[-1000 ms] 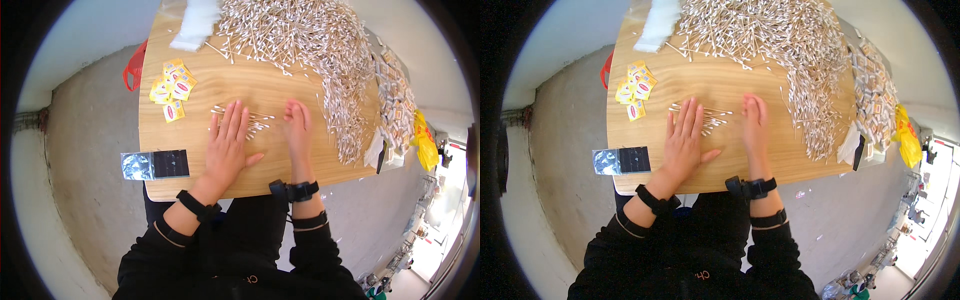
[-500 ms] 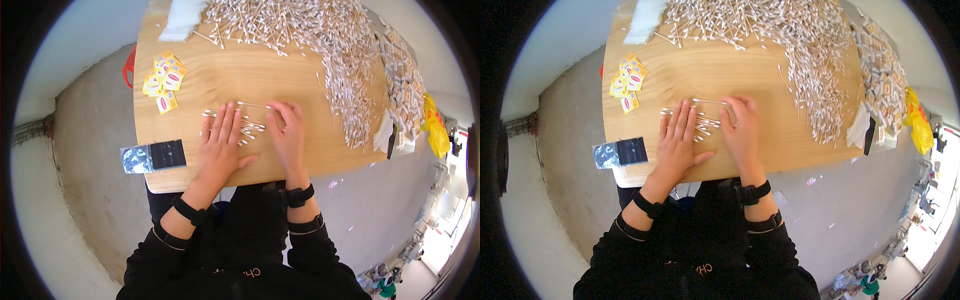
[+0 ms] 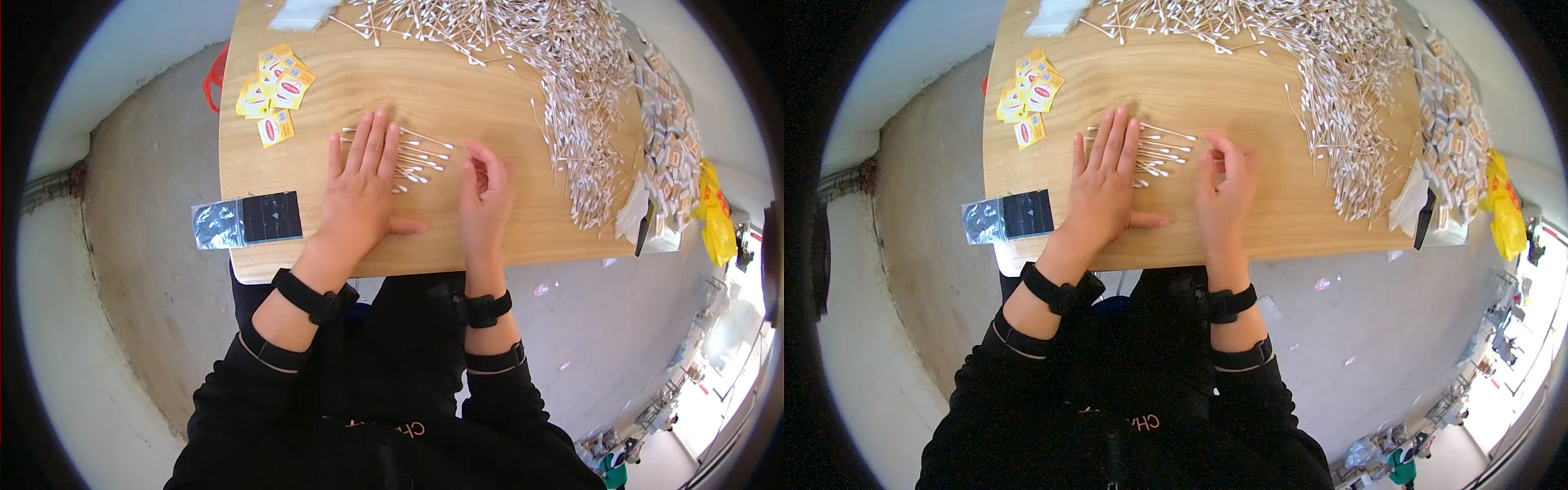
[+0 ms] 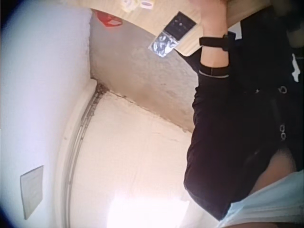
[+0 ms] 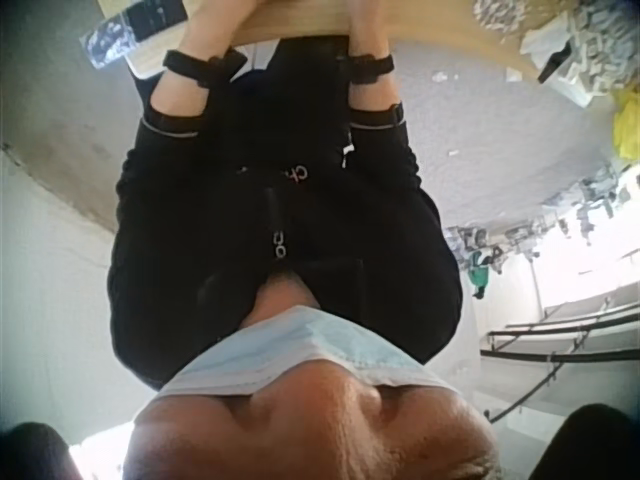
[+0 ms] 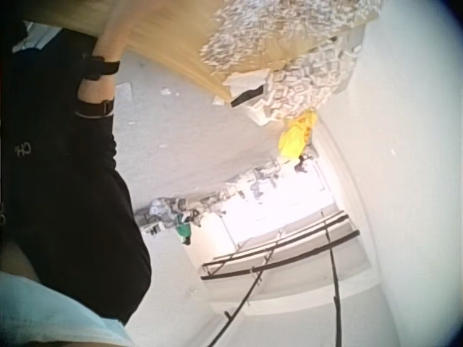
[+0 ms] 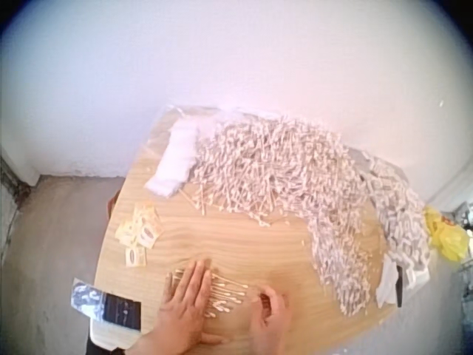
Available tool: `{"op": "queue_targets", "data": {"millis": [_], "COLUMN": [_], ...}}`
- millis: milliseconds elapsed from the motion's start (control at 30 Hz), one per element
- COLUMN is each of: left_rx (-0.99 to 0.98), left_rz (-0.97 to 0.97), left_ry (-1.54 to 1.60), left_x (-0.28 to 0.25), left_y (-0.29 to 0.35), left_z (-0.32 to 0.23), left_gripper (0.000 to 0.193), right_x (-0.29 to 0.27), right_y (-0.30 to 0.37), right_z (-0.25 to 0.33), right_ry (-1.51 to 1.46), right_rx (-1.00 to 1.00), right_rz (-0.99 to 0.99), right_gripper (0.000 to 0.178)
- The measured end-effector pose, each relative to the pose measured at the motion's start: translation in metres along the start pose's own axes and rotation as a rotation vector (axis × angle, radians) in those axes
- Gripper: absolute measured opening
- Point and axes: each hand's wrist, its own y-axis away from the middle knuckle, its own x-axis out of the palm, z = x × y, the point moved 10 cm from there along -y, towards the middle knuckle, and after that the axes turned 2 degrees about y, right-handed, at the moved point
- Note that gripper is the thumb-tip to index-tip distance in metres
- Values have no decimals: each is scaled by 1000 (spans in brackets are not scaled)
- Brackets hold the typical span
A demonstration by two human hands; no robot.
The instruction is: The person is manually aligning cotton swabs on a table and placing them into small plastic bags for retail.
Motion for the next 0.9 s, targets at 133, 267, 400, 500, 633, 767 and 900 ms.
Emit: {"op": "queue_targets", "data": {"millis": [133, 267, 400, 500, 633, 767, 900], "left_rx": [-31, -37, -49, -65, -73, -60, -68], "left_rz": [1, -84, 40, 54, 29, 2, -66], "left_ry": [15, 36, -142, -149, -54, -17, 56], "left_x": [0, -2, 8, 5, 7, 7, -11], "left_y": [-12, -13, -13, -14, -12, -9, -1], "left_z": [2, 2, -1, -1, 2, 0, -4], "left_gripper": [138, 138, 138, 138, 139, 139, 138], "right_x": [9, 29, 37, 38, 46, 44, 39], "right_y": [6, 13, 5, -3, -8, -6, 1], "right_z": [7, 26, 18, 18, 14, 14, 20], "right_ry": [78, 193, 211, 309, 389, 342, 221], "right_rx": [19, -132, -35, -14, -28, -33, -97], "right_rz": [115, 204, 177, 173, 252, 256, 244], "right_gripper": [18, 16, 12, 9, 7, 8, 10]}}
